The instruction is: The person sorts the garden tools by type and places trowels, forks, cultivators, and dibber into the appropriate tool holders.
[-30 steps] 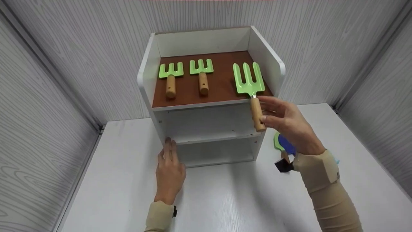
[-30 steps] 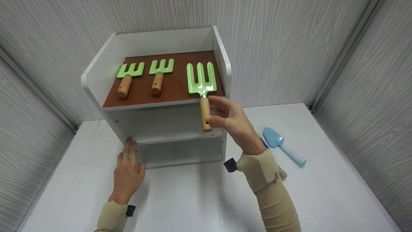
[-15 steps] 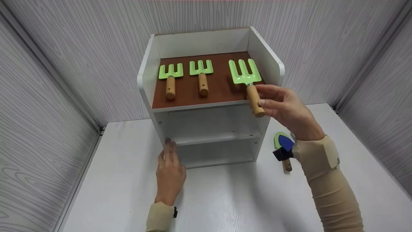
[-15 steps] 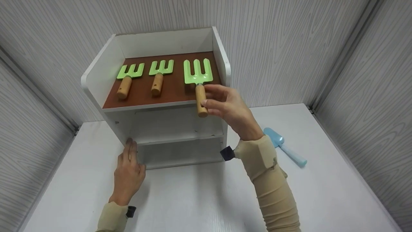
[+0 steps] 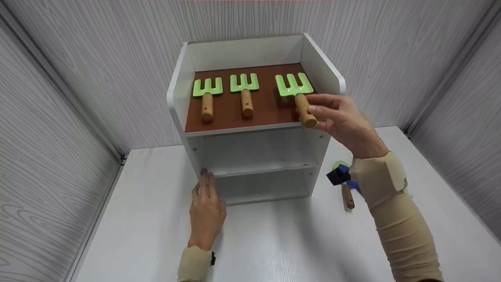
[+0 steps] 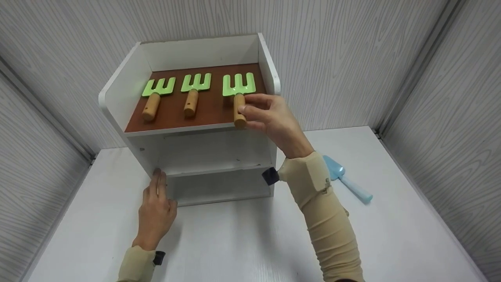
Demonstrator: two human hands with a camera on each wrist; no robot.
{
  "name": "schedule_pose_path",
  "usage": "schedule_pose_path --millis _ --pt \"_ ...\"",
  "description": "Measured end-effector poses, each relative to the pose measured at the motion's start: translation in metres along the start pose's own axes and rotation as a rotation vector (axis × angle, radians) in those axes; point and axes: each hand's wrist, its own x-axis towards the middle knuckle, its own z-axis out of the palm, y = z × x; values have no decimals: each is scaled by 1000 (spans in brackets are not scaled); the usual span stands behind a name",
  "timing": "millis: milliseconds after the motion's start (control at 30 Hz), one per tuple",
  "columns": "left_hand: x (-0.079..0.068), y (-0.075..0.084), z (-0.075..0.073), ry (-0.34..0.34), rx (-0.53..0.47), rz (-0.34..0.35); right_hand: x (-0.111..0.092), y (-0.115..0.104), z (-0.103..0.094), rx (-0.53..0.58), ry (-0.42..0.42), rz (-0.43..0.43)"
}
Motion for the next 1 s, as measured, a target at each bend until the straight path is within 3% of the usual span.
schedule_pose_path --millis 400,867,1000 --pt "0 -2 0 12 19 -3 30 -4 21 -132 100 32" --pt "-2 0 2 26 12 18 59 -2 22 -128 195 96" --pt "-1 -1 3 27 10 17 59 -2 23 -200 186 82"
